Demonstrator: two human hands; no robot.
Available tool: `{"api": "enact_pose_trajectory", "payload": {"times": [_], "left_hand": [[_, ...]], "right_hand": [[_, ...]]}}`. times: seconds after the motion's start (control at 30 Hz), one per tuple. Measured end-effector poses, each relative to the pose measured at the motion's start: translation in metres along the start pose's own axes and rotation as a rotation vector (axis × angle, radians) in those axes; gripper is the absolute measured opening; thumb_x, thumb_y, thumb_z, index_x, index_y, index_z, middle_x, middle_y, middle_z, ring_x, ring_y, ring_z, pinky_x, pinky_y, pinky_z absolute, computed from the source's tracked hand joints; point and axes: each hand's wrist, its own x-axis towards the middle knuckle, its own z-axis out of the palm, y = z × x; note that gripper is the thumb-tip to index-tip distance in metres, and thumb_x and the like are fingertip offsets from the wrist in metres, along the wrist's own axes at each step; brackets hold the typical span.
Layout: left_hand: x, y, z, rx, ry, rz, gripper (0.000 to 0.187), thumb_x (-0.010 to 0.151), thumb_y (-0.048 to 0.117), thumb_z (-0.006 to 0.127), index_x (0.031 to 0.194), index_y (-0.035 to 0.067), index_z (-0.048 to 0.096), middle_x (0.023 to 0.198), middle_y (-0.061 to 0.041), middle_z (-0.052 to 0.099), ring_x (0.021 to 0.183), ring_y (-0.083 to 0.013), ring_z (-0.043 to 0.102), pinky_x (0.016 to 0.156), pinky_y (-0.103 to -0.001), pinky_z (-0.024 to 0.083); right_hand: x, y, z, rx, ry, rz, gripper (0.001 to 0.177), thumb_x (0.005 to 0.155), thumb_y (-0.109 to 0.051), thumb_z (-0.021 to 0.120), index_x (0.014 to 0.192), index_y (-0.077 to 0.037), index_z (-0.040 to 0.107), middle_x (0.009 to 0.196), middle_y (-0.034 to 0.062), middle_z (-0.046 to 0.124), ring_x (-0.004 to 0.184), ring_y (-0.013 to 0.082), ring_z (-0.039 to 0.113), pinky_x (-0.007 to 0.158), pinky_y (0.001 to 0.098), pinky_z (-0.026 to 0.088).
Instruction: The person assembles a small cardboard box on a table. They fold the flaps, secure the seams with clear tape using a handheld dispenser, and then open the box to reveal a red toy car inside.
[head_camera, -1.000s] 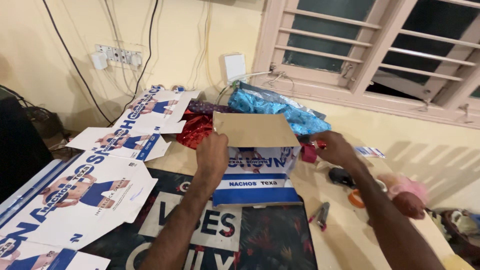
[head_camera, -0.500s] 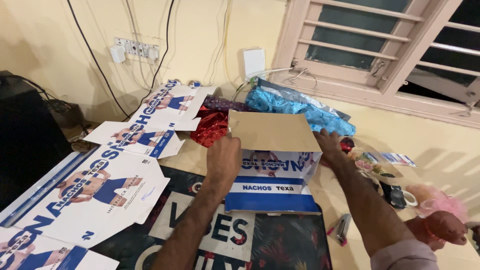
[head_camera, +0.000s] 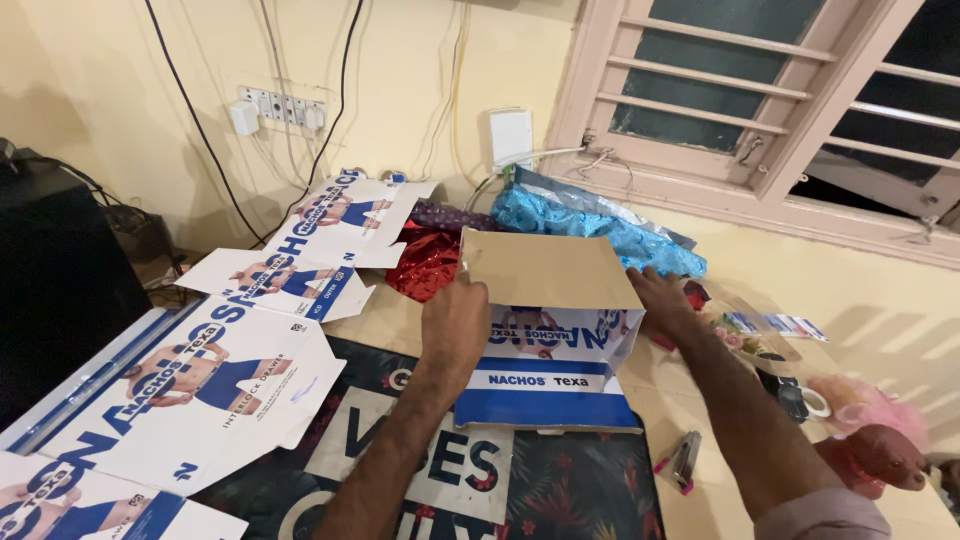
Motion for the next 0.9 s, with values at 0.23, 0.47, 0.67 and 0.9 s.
{"api": "enact_pose_trajectory", "payload": {"times": [0.23, 0.47, 0.67, 0.9], "left_hand": [[-0.001, 0.002, 0.000, -0.022, -0.025, -0.005, 0.011, 0.085, 0.004, 0.070, 0.083, -0.007, 0.074, 0.096, -0.027, 0.070, 0.078, -0.0396, 0.075, 0.066, -0.046, 0.061], [-0.002, 0.001, -0.004, -0.079, -0.026, -0.022, 0.013, 0.087, 0.008, 0.071, 0.086, -0.005, 0.074, 0.094, -0.025, 0.071, 0.079, -0.0400, 0.074, 0.067, -0.048, 0.060], [-0.004, -0.003, 0.001, -0.108, 0.021, -0.021, 0.013, 0.085, 0.009, 0.070, 0.083, -0.003, 0.074, 0.086, -0.025, 0.071, 0.081, -0.0418, 0.073, 0.070, -0.050, 0.060], [-0.007, -0.004, -0.002, -0.255, 0.114, 0.025, 0.013, 0.078, 0.008, 0.069, 0.077, -0.005, 0.072, 0.086, -0.026, 0.071, 0.078, -0.0441, 0.072, 0.070, -0.052, 0.058]], "right_hand": [[-0.025, 0.025, -0.051, 0.509, 0.439, 0.107, 0.044, 0.072, 0.005, 0.078, 0.111, -0.012, 0.070, 0.124, 0.0067, 0.065, 0.121, 0.0331, 0.057, 0.092, 0.0422, 0.053], [-0.034, 0.036, -0.101, 0.863, 0.532, 0.096, 0.045, 0.060, 0.019, 0.060, 0.093, -0.009, 0.073, 0.099, 0.0109, 0.067, 0.091, 0.0283, 0.068, 0.080, 0.0375, 0.056], [-0.063, 0.009, -0.188, 0.682, 0.742, 0.212, 0.041, 0.067, 0.019, 0.066, 0.095, -0.008, 0.076, 0.100, 0.0114, 0.063, 0.090, 0.0277, 0.065, 0.076, 0.0366, 0.054], [-0.125, -0.076, -0.274, 0.812, 0.833, 0.020, 0.047, 0.060, 0.017, 0.059, 0.099, -0.006, 0.072, 0.099, 0.0082, 0.061, 0.095, 0.0228, 0.063, 0.080, 0.0359, 0.052]]}}
